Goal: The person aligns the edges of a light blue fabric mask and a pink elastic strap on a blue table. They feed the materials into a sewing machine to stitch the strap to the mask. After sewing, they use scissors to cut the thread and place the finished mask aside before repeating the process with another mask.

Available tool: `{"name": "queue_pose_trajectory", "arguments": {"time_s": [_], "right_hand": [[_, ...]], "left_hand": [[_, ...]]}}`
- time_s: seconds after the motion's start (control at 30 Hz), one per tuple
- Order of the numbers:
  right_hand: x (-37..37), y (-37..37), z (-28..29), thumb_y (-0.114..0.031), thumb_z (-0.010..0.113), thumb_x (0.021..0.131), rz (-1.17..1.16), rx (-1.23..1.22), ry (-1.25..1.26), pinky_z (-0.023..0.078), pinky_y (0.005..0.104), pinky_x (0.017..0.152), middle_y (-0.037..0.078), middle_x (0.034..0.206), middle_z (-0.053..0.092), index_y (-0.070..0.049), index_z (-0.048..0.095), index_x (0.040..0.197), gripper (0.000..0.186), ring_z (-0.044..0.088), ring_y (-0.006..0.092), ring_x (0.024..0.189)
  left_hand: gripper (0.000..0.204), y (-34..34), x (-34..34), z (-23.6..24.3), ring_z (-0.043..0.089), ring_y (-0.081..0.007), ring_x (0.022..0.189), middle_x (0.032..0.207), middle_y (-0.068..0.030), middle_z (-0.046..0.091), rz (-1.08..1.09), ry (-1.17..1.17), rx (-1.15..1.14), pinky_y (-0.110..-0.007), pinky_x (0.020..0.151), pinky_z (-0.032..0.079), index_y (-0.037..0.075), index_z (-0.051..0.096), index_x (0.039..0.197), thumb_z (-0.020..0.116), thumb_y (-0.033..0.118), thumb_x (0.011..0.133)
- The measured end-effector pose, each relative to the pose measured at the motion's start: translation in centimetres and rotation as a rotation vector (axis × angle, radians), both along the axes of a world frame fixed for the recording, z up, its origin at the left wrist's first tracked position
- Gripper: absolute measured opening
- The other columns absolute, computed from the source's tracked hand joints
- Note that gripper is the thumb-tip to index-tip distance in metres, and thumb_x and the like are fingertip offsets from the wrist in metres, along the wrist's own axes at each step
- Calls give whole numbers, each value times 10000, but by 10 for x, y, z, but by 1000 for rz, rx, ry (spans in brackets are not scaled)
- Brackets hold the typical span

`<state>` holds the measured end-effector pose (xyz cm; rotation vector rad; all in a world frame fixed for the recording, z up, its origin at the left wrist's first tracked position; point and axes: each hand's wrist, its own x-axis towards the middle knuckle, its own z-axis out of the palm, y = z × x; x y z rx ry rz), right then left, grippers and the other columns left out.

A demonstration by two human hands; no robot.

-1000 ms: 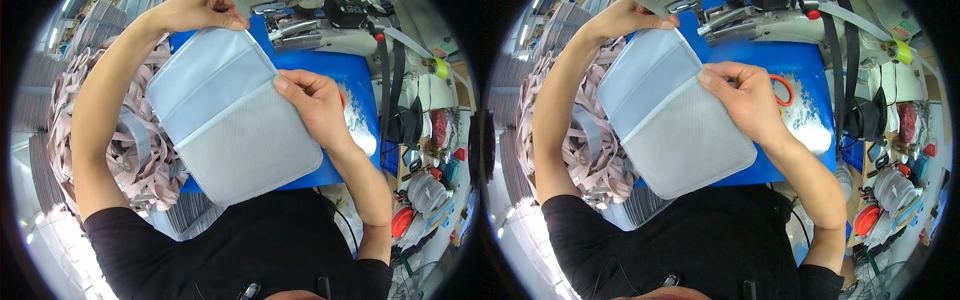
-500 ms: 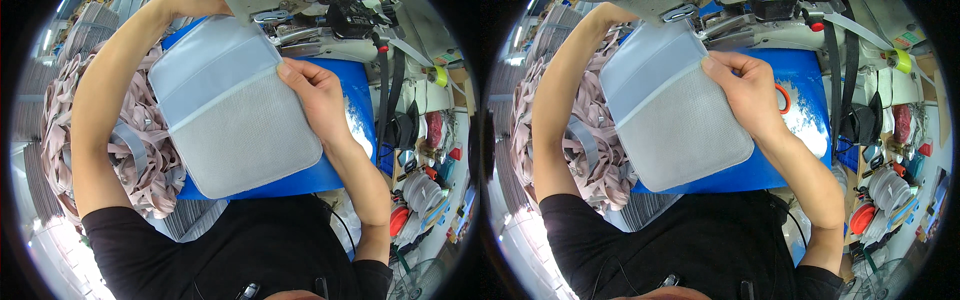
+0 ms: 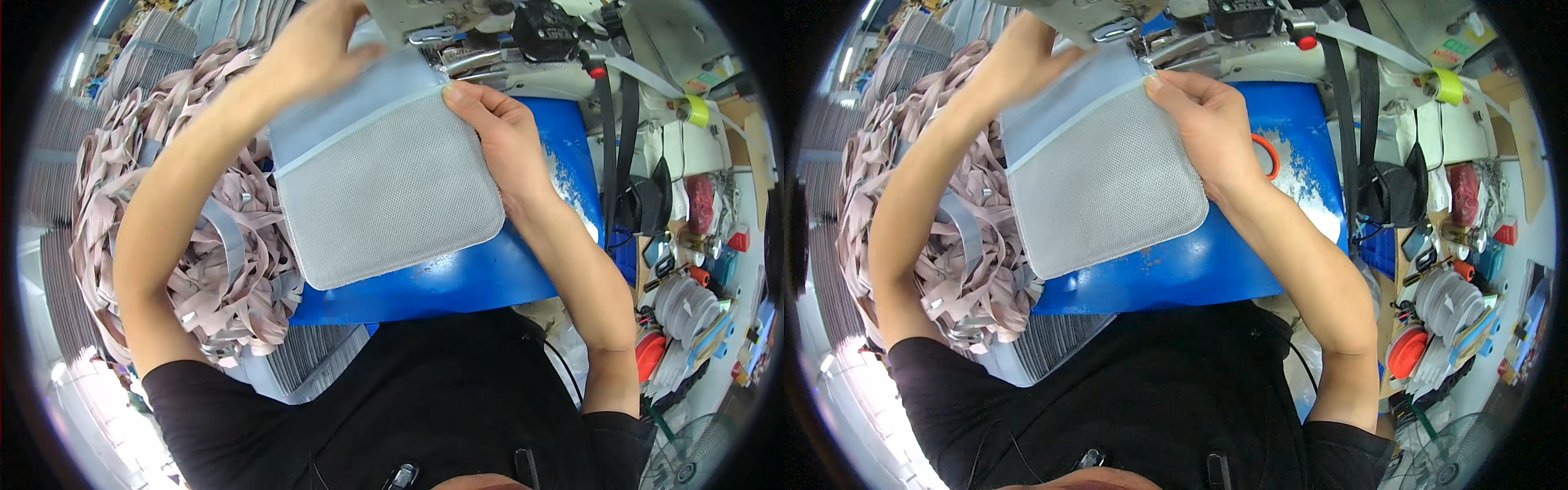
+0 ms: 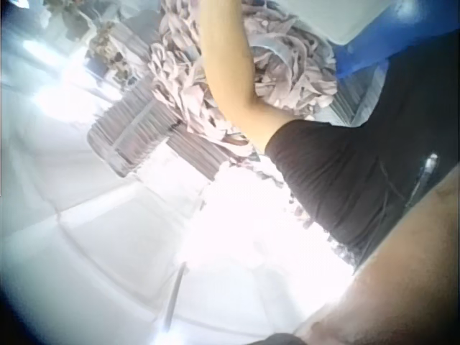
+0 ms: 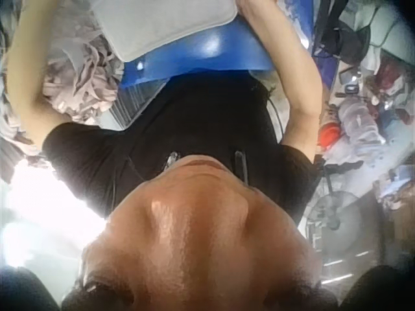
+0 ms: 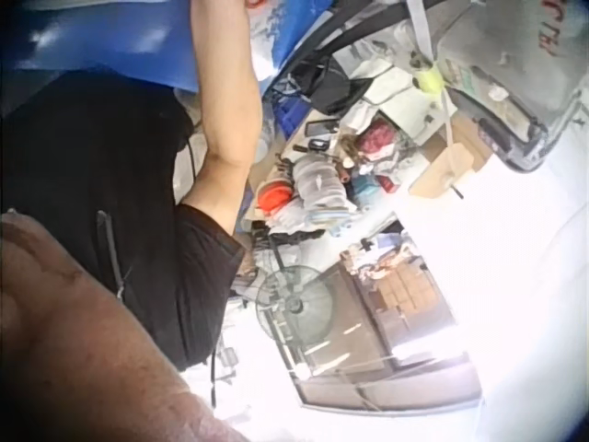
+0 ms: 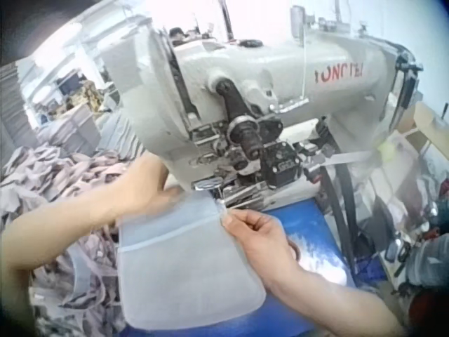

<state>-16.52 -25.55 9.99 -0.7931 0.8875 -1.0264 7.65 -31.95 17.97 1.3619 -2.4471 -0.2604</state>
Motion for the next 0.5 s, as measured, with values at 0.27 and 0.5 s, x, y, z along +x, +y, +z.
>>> {"name": "queue_pose_trajectory", "arguments": {"time_s": [0.27, 0.5], "right_hand": [[1, -3, -7, -180, 692, 987, 45, 43, -223, 570, 324, 831, 140, 1077, 733, 89, 650, 1252, 380, 709, 194, 935], [-24, 47, -18, -135, 571, 1066, 168, -185, -73, 551, 275, 895, 89, 1135, 705, 32, 590, 1352, 331, 669, 120, 1041]], "left_hand": [[778, 173, -64, 17, 603, -369, 1217, 1441, -186, 510, -94, -507, -138, -438, 996, 536, 192, 492, 1533, 794, 236, 818], [760, 179, -48, 14, 622, -210, 727, 909, -77, 479, -26, -621, -227, -323, 567, 562, 275, 455, 1569, 659, 60, 869]]}}
